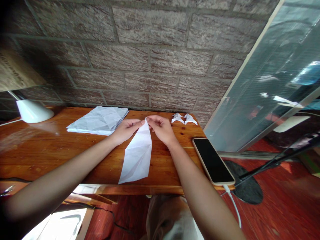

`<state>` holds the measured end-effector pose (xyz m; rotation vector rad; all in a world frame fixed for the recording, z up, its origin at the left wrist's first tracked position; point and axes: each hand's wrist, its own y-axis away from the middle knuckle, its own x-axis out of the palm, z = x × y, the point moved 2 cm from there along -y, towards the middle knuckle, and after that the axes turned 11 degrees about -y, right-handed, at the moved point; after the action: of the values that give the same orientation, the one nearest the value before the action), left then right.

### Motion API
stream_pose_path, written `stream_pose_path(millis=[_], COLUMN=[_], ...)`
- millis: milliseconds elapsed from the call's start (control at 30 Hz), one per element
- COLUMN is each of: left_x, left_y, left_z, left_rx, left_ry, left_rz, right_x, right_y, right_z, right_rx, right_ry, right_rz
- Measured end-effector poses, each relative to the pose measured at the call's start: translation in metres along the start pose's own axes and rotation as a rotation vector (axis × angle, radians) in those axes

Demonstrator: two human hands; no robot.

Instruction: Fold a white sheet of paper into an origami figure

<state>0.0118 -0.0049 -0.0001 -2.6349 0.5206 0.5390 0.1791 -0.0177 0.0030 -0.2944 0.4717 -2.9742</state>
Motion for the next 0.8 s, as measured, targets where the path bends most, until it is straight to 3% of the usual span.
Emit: stream_pose_path(millis=[167,467,800], left_x=[0.0003,0.0016,0.0009], left_y=[-0.0001,0.0029,0.0032], left_z=[-0.0005,0.0022,0.0059], left_rx=[0.017,0.19,0.205], left_ry=[-0.054,-0.221,-0.269], left_rz=[-0.029,-0.123,-0.165], right_x=[0.0009,0.003,0.003], right_y=[0.0011,0.0022,0.0018], right_z=[0.0006,0.0031,0.0041], right_rx=[0.004,-0.021,-0.1], right_ry=[0.006,0.05,0.091], right_rz=[-0.01,-0.021,0.045])
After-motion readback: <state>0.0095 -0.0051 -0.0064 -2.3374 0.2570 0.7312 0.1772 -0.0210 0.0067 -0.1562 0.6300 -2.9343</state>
